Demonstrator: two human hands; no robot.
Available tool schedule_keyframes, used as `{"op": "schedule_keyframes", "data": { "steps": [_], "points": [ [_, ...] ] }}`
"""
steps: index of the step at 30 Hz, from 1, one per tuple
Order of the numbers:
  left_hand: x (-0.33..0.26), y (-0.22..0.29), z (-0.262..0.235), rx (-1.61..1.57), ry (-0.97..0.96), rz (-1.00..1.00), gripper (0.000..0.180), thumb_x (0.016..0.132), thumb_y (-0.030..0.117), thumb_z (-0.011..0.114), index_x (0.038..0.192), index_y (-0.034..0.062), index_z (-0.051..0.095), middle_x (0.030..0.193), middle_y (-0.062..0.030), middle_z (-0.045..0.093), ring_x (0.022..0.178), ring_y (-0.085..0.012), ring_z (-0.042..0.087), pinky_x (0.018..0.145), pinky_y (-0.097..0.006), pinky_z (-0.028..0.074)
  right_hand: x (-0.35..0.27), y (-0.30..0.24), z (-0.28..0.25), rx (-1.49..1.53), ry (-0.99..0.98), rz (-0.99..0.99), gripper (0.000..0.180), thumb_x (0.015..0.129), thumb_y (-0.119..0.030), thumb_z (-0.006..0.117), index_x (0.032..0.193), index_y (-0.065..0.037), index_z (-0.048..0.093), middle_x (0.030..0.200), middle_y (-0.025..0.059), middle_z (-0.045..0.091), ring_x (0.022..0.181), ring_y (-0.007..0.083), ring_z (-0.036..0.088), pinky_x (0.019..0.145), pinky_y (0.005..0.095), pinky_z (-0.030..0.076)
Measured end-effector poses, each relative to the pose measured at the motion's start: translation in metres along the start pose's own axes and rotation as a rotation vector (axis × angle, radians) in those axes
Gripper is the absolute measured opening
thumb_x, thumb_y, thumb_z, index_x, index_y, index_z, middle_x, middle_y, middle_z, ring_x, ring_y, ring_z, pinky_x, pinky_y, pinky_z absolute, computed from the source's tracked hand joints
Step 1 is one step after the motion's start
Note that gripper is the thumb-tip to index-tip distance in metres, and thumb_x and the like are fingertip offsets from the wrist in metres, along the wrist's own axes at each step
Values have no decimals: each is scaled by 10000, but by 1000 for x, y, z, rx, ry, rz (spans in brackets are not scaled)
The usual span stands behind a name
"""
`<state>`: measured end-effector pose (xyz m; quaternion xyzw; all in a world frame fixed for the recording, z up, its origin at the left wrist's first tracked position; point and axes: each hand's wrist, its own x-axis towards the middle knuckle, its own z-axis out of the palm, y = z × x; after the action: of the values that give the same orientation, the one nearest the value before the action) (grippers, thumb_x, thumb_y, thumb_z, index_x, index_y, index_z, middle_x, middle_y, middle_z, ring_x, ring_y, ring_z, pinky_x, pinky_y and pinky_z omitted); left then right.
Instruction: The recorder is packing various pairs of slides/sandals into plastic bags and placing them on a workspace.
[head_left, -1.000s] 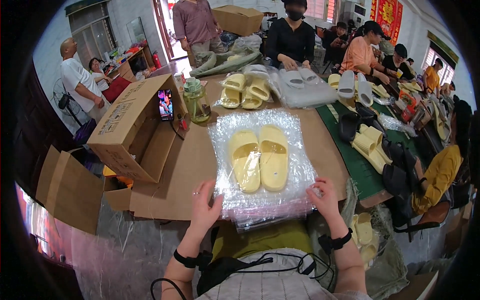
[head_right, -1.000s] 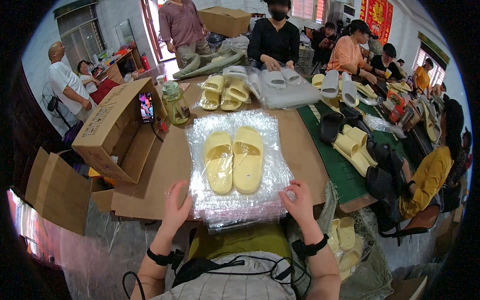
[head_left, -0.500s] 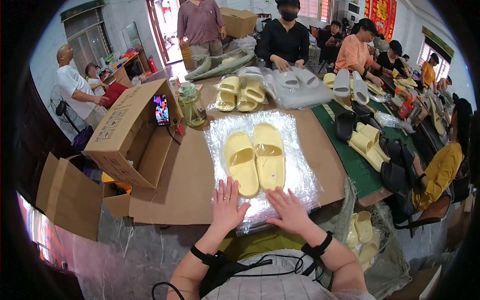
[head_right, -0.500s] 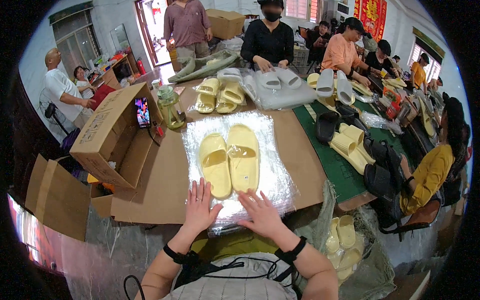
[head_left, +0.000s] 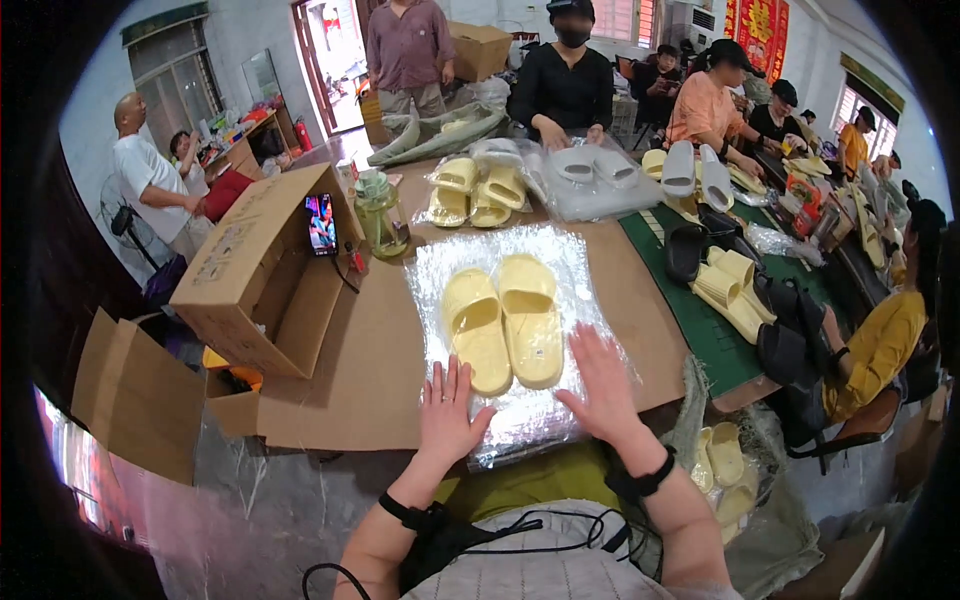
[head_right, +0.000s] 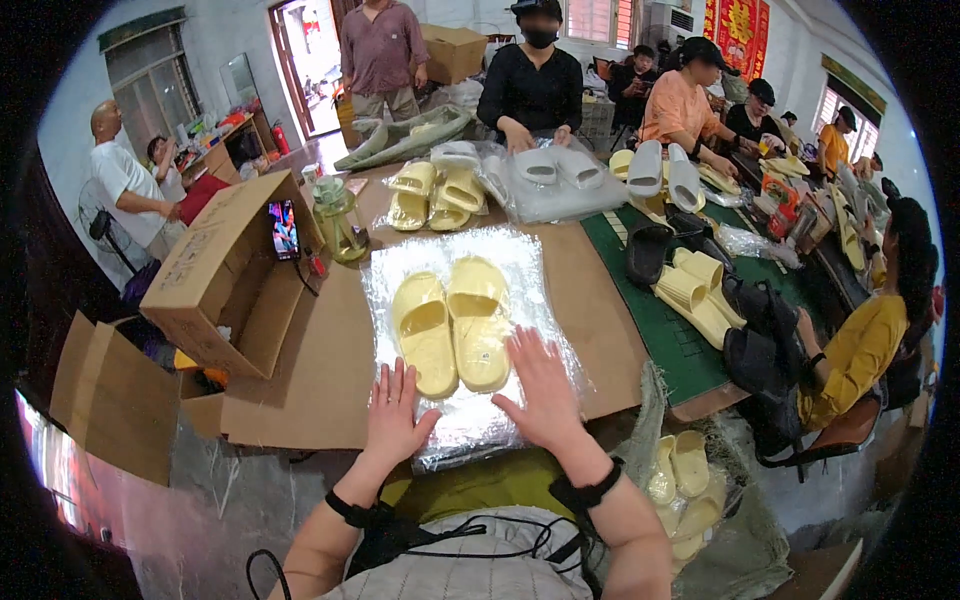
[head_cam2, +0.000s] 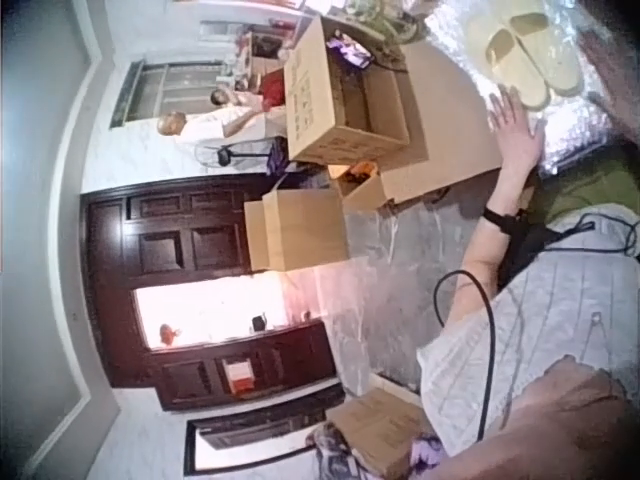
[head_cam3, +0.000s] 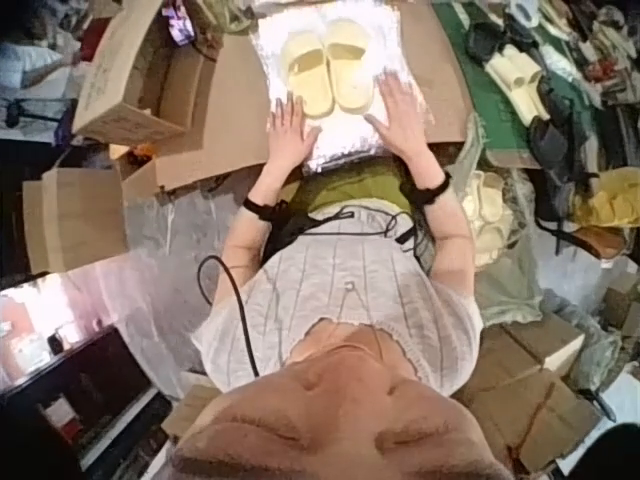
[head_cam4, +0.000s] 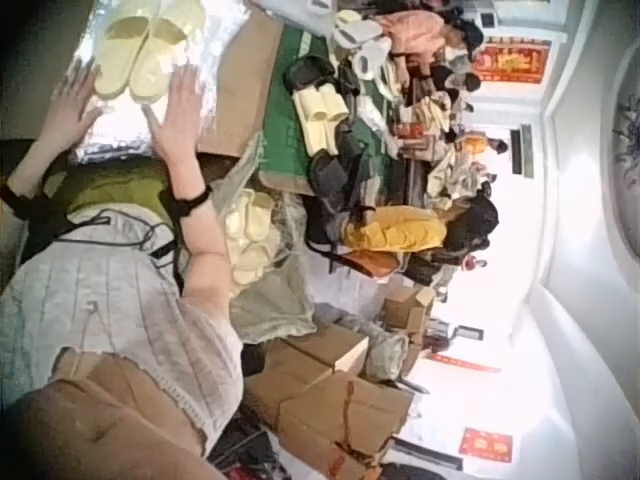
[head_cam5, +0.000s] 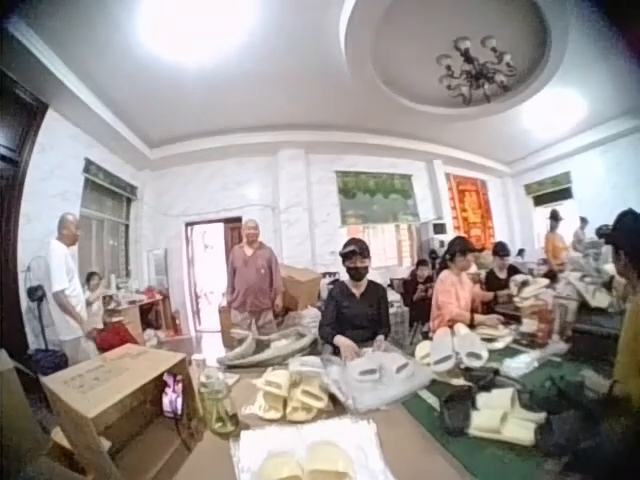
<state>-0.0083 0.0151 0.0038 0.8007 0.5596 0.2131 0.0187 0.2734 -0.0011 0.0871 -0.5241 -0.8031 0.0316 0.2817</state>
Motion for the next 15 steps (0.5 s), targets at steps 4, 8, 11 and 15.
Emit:
{"op": "schedule_keyframes", "data": {
  "steps": [4,8,11,15],
  "points": [
    [-1,6,-3,-18,5,6,875,893,508,644,1556,47,307,1649,-178,218,1503,-449,192,1180,-612,217,39,27,57,2,30,66,802,969,-509,553,1548,-10,310,1627,189,270,1520,346,218,1241,506,140],
    [-4,2,0,-1,21,13,870,894,515,641,1553,49,316,1641,-182,241,1489,-470,215,1170,-617,235,38,41,73,-122,-68,166,779,988,-516,511,1552,-17,311,1636,144,280,1522,296,234,1237,505,145],
    [-3,4,-3,-14,23,11,863,894,518,637,1556,64,319,1647,-166,237,1492,-462,214,1165,-621,242,31,50,67,-102,-58,170,748,995,-489,510,1557,-36,311,1635,131,291,1518,275,253,1233,522,139],
    [-1,3,-3,-25,8,3,860,894,519,632,1561,78,317,1663,-147,199,1499,-453,202,1167,-622,243,34,49,59,-41,-30,145,711,984,-417,563,1546,-48,331,1625,138,311,1513,283,264,1231,535,133]
  ]
}}
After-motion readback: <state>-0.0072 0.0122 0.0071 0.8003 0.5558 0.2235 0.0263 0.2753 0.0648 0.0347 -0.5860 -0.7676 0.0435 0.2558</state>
